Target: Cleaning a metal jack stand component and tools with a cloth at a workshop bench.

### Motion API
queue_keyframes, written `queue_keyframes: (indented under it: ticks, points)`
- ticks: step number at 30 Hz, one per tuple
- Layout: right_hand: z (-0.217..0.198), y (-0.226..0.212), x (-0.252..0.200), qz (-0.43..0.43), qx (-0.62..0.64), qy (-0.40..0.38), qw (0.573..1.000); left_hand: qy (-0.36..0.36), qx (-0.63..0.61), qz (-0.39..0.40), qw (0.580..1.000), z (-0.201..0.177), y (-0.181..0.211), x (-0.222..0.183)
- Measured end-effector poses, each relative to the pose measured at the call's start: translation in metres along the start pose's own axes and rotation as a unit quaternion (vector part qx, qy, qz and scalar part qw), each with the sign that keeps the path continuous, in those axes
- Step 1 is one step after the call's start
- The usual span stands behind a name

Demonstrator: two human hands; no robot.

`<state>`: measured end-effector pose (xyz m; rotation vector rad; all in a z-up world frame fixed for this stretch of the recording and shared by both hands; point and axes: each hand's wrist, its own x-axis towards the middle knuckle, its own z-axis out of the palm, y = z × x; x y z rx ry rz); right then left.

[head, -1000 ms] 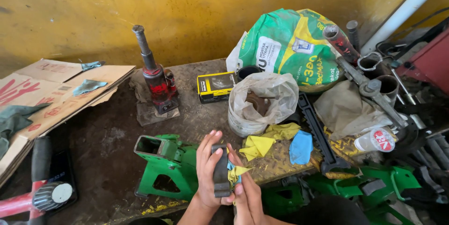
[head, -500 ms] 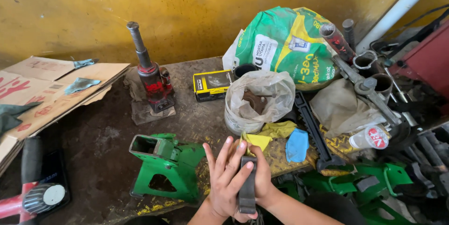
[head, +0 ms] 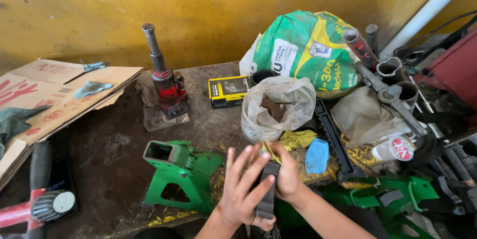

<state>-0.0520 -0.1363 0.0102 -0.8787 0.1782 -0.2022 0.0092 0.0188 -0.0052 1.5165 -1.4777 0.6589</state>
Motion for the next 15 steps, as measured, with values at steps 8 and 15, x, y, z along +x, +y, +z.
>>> queue_keyframes:
  ticks: [8,15]
  points:
    - [0.034,-0.018,0.010,0.003,0.081,0.044,0.996,-0.008,-0.045,-0.056,0.997,-0.010,0.002,0.022]
    - [0.047,-0.013,-0.002,-0.042,0.070,0.094,0.992,0.028,-0.031,-0.071,0.997,-0.019,0.003,0.034]
